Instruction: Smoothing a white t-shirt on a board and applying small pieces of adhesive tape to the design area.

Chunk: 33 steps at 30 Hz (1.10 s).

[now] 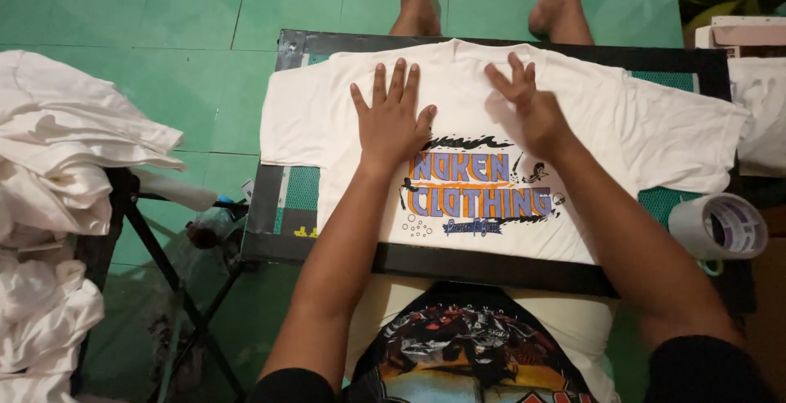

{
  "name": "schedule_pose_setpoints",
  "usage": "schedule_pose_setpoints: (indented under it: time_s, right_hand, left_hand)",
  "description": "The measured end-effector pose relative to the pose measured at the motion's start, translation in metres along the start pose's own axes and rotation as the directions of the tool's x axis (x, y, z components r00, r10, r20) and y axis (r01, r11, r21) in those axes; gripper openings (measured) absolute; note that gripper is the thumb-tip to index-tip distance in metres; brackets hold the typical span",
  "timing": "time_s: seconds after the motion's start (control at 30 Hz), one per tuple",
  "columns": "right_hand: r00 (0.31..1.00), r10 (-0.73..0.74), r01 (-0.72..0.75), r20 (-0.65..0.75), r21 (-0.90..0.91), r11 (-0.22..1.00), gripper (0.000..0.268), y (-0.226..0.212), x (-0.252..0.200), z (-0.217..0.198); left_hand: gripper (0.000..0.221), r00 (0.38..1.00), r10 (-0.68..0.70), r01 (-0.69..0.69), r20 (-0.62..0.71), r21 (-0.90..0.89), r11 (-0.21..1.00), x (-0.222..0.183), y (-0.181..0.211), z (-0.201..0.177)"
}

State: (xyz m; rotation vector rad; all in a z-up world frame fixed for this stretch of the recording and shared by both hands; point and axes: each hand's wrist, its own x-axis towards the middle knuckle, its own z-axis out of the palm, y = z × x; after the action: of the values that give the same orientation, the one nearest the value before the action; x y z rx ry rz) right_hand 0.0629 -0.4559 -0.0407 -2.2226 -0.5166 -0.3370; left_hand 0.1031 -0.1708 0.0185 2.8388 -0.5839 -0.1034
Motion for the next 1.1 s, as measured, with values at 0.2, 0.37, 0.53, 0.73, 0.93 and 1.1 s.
schedule_pose_setpoints:
  time_s: [0.2,0.37,0.53,0.73,0.93,1.1]
  right_hand:
    - [0.961,-0.090,0.241,0.261,-0.631,0.738,0.088,-0.048,-0.017,0.026]
    - [0.960,-0.113,0.261,0.256,-0.672,0.693,0.090,-0.051,-0.014,0.023]
    - [0.951,-0.018,0.226,0.310,-0.650,0.725,0.091,-0.050,-0.014,0.019]
    - [0.982,0.042,-0.010,0.183,-0.171,0.985,0.081,-0.067,-0.002,-0.017]
    - [0.981,0.194,-0.192,0.001,0.175,0.966,0.077,-0.057,-0.011,-0.042]
    - [0.892,0.225,0.177,0.392,-0.760,0.626,0.093,-0.050,-0.025,-0.015]
  left_hand:
    - [0.072,0.997,0.037,-0.036,-0.074,0.014,0.999,0.000,-0.001,0.005]
    - [0.075,0.980,0.189,-0.186,-0.065,0.045,0.981,-0.014,0.008,-0.006]
    - [0.106,0.957,0.274,-0.284,0.093,0.111,0.952,-0.018,0.008,0.003]
    - [0.104,0.961,0.271,-0.276,0.062,0.106,0.955,-0.018,0.008,0.001]
    - [0.105,0.962,0.266,-0.271,0.058,0.082,0.959,-0.020,0.007,0.002]
    - [0.104,0.962,0.272,-0.274,0.036,0.081,0.958,-0.020,0.008,0.004]
